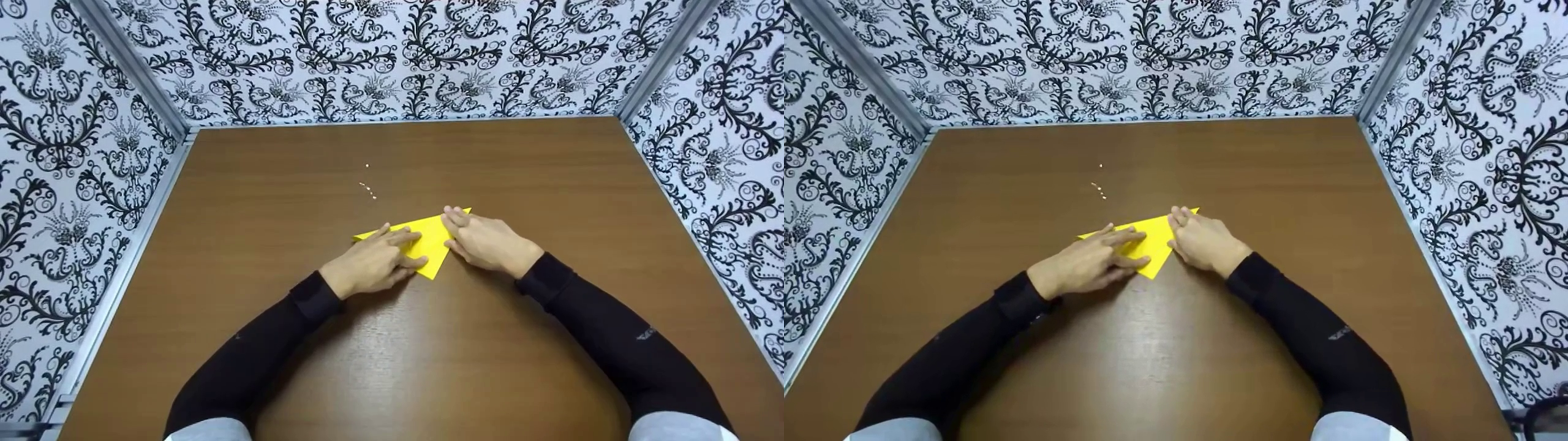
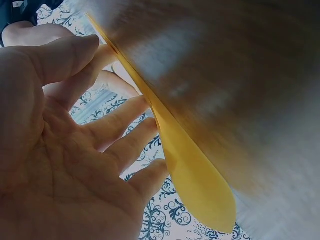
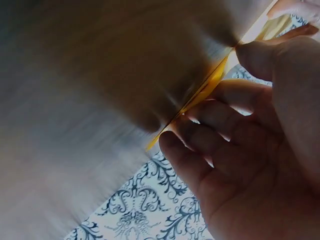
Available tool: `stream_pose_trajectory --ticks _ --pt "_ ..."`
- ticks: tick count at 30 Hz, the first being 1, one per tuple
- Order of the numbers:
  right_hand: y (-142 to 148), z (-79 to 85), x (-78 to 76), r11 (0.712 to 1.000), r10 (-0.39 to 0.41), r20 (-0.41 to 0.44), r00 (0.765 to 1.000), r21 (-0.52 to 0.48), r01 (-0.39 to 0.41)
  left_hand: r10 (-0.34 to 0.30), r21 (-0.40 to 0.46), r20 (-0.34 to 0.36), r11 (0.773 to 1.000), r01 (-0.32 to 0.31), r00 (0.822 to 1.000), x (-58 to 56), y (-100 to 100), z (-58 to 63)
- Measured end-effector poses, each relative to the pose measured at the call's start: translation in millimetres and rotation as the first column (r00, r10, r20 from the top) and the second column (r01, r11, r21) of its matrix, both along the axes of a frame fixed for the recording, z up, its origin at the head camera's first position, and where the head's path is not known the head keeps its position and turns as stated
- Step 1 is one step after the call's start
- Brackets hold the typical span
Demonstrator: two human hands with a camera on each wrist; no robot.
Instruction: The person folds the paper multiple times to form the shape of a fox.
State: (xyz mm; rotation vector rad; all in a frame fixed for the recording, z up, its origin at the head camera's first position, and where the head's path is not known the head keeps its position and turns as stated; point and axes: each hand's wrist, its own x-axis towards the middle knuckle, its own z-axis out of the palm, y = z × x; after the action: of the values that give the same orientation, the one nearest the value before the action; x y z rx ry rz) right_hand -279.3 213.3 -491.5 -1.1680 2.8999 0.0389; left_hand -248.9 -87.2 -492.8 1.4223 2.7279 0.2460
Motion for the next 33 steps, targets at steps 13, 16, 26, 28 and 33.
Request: stream_pose_trajectory --ticks 13,16,26,28,33 --pt "9 3.0 -11.7 0.974 -0.216 0.140 0.966 0.097 0.204 0.012 0.006 0.030 1.000 -0.013 0.999 -0.4 1 -1.6" --pt "10 2.5 -12.9 0.974 -0.217 0.146 0.965 0.093 0.205 -0.002 0.001 0.020 1.000 0.002 1.000 0.4 2 -0.5" --pt "11 6.2 -14.0 0.981 -0.193 0.106 0.976 0.057 0.188 -0.052 -0.045 -0.022 0.998 0.051 0.998 -0.2 6 1.6" --pt "12 6.5 -13.6 0.983 -0.183 0.089 0.979 0.044 0.180 -0.051 -0.055 -0.023 0.997 0.050 0.998 -0.6 6 0.6" --pt "12 8.8 -7.5 0.988 -0.154 0.059 0.986 -0.015 0.156 -0.053 -0.044 -0.006 0.998 0.053 0.999 -1.1 7 0.1"
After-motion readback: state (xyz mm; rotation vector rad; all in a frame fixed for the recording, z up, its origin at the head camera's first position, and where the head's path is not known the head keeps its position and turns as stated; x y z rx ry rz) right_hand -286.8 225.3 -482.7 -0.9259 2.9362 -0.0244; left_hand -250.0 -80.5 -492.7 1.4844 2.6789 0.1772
